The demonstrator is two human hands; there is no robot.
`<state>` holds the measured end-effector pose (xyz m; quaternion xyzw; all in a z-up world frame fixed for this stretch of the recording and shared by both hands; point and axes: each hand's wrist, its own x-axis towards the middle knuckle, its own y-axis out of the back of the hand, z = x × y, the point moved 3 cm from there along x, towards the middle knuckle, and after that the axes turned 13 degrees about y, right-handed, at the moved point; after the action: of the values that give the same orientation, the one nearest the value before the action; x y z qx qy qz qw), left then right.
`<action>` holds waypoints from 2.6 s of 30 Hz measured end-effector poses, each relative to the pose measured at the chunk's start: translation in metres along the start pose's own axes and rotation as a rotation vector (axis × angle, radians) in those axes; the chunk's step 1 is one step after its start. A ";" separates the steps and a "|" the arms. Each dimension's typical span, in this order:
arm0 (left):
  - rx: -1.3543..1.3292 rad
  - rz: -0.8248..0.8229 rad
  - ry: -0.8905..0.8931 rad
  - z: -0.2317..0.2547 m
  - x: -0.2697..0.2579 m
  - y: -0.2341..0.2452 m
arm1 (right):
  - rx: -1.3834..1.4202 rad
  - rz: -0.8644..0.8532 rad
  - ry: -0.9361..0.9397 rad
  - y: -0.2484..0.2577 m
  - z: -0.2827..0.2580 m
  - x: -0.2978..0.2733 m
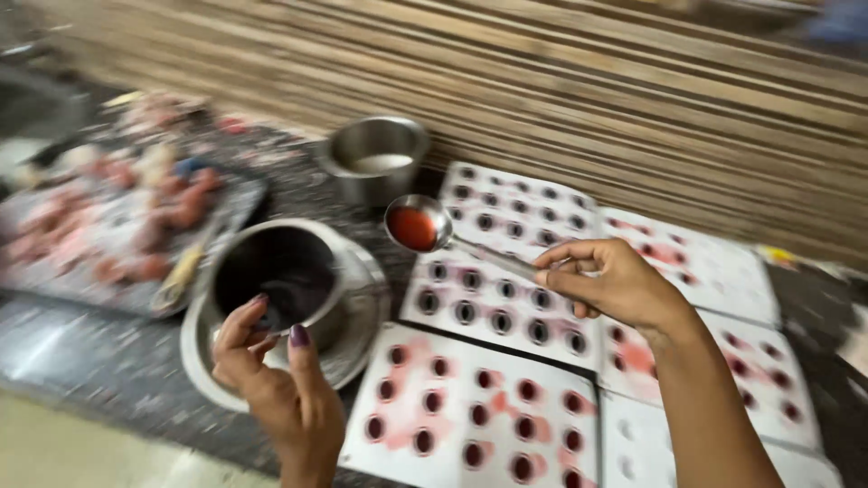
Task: Fill candle molds with colored wax and clean up materials.
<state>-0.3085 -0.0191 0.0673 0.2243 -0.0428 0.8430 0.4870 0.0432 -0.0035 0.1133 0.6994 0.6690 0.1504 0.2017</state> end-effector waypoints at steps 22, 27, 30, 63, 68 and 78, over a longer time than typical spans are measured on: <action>0.162 -1.084 -0.513 0.078 -0.256 -0.403 | -0.212 0.742 -0.396 0.274 0.248 -0.204; 0.505 -1.145 -0.697 0.078 -0.287 -0.469 | -0.389 0.683 -0.514 0.273 0.262 -0.199; 0.610 -1.153 -0.736 0.079 -0.290 -0.490 | -0.419 0.678 -0.516 0.273 0.265 -0.197; 0.641 -1.139 -0.741 0.071 -0.296 -0.509 | -0.756 0.664 -0.543 0.255 0.234 -0.188; 0.666 -1.157 -0.730 0.072 -0.296 -0.510 | -0.816 0.615 -0.590 0.252 0.235 -0.190; 0.663 -1.147 -0.732 0.065 -0.297 -0.515 | -0.423 0.676 -0.583 0.272 0.270 -0.185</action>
<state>0.2719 -0.0072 -0.0743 0.6118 0.1774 0.2978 0.7110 0.3996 -0.2159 0.0198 0.8340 0.2754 0.1380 0.4578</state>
